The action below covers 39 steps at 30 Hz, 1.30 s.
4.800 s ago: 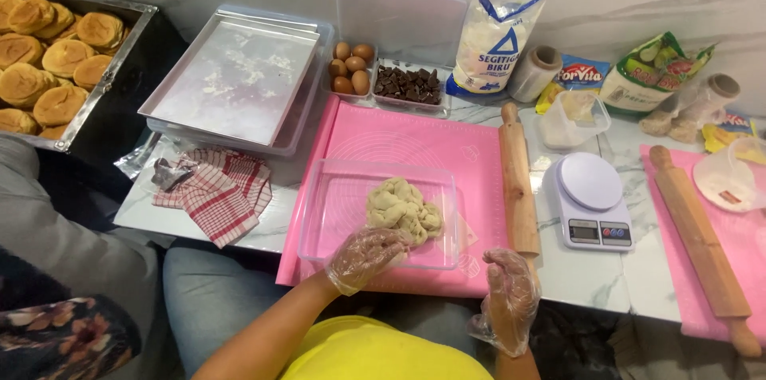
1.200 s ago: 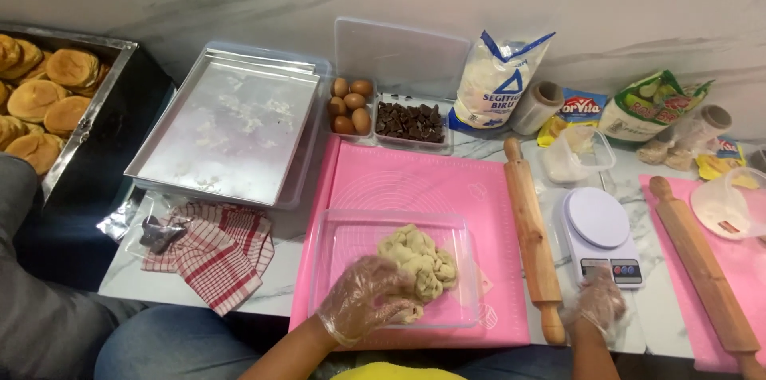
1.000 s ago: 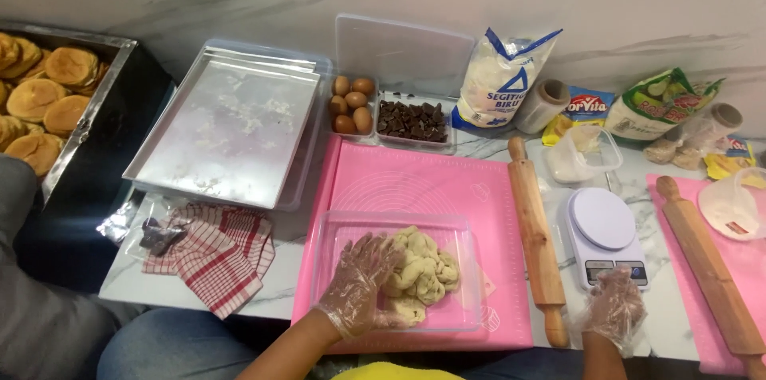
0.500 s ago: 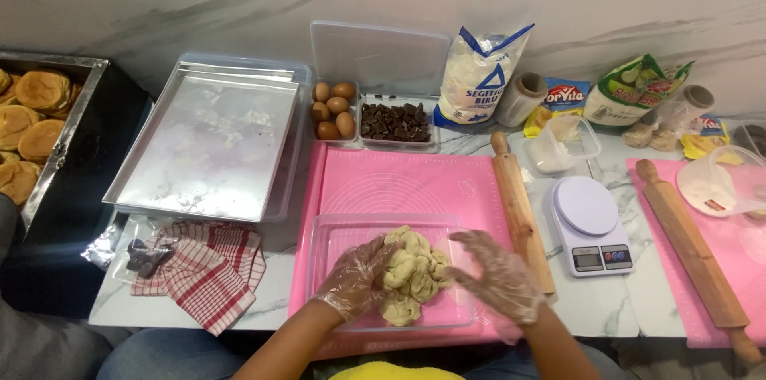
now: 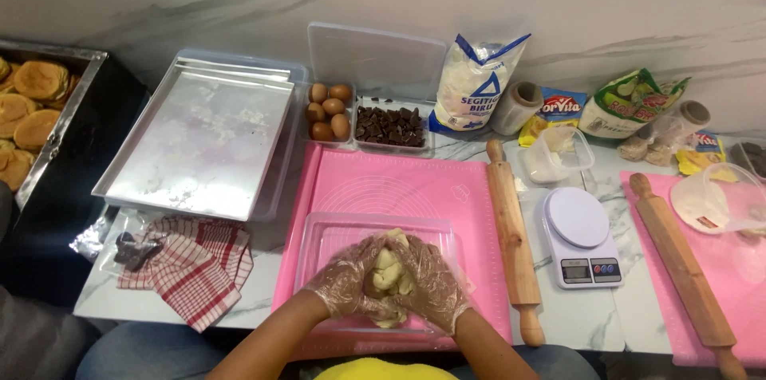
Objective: Kneading and shaping small portions of dough on a silicone mat in a bakery setting.
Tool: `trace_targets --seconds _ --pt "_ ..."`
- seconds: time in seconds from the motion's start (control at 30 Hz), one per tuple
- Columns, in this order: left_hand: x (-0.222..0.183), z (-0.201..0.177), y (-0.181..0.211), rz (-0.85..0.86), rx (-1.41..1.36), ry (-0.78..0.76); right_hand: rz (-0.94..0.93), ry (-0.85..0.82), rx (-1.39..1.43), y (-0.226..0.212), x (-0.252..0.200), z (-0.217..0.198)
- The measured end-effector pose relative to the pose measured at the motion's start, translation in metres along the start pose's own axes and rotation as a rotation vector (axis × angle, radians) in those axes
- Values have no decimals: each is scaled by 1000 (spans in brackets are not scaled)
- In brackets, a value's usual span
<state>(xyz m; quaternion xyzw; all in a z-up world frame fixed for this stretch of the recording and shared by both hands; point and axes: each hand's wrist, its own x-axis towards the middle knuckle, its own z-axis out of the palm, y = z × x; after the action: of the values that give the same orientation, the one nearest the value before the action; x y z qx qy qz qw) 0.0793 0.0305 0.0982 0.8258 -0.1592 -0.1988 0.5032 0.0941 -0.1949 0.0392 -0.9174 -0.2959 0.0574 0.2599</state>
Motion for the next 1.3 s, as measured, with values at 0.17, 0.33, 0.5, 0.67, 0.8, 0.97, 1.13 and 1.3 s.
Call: trace_targets --seconds 0.17,0.33,0.5,0.67,0.8,0.97,1.13,1.3 --pt "14 12 1 -251 303 -159 193 -121 -49 8 -3 8" --pt "30 25 -6 -178 356 -90 221 -113 -44 14 0 15" --pt "38 28 -17 -95 452 -73 117 -48 -266 90 -12 87" --pt "50 55 -76 -12 204 159 -204 380 -336 104 -8 102" --pt "67 70 -104 7 219 192 -77 219 -33 35 1 16" --pt "15 33 19 -467 -287 166 425 65 618 -27 -5 -62" --pt "58 76 -94 -84 421 155 374 58 661 -41 1 -66" --pt "23 48 -71 -35 321 33 272 -8 555 37 2 15"
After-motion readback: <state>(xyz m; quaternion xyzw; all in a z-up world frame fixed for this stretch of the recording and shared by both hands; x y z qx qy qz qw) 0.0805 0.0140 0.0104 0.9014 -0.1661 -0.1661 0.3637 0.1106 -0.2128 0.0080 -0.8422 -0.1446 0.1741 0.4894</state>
